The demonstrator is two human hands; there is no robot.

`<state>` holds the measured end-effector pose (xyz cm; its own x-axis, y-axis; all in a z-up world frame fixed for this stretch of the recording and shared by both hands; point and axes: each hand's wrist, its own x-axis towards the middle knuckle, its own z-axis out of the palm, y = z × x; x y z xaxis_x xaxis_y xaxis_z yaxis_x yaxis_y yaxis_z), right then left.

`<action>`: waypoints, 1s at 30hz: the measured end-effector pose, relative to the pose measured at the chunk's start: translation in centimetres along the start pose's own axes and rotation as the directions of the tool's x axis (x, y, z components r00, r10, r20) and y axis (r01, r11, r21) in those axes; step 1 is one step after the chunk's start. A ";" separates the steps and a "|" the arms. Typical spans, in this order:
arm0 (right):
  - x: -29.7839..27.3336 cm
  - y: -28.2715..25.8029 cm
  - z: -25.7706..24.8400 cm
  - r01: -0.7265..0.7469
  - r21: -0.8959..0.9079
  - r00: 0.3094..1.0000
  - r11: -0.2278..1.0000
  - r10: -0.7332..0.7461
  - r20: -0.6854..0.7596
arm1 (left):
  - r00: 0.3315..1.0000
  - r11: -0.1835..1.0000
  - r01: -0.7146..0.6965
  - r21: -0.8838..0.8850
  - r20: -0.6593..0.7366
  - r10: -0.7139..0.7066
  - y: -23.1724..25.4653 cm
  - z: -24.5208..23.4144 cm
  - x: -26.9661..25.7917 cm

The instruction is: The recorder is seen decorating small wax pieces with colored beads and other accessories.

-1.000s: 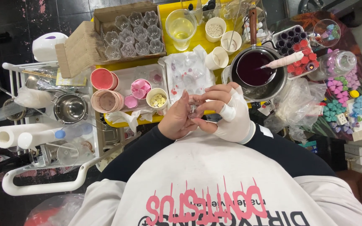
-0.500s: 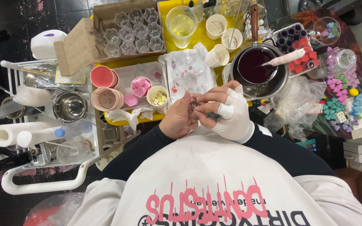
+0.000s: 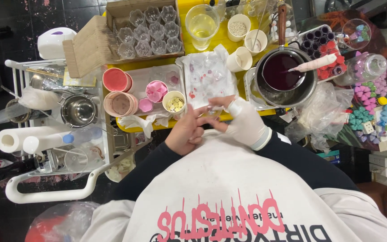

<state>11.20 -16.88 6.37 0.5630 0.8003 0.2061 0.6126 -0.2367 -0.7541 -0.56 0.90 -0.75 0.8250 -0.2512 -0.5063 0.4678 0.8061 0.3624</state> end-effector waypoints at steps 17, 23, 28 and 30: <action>5.2 10.6 10.1 0.056 -0.406 0.974 0.912 0.040 0.225 | 0.986 0.989 -0.085 -0.123 -0.153 0.065 -0.8 -5.0 -5.5; 4.7 11.5 11.2 0.046 -0.519 0.958 0.854 0.109 0.264 | 0.990 0.990 -0.071 -0.121 -0.126 0.056 -0.8 -5.0 -5.5; 3.4 10.1 9.9 0.041 -0.444 0.986 0.895 0.036 0.163 | 0.993 0.992 -0.074 -0.102 -0.094 0.064 -0.4 -4.6 -5.0; 2.9 8.6 8.4 -0.022 -0.344 0.990 0.939 0.069 0.127 | 0.993 0.993 -0.063 -0.099 -0.110 0.052 -0.2 -4.2 -4.6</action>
<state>13.49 -11.96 -4.71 0.5292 0.8454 0.0729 0.7538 -0.4290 -0.4978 -5.81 4.18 -1.79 0.8082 -0.1484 -0.5699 0.3812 0.8694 0.3142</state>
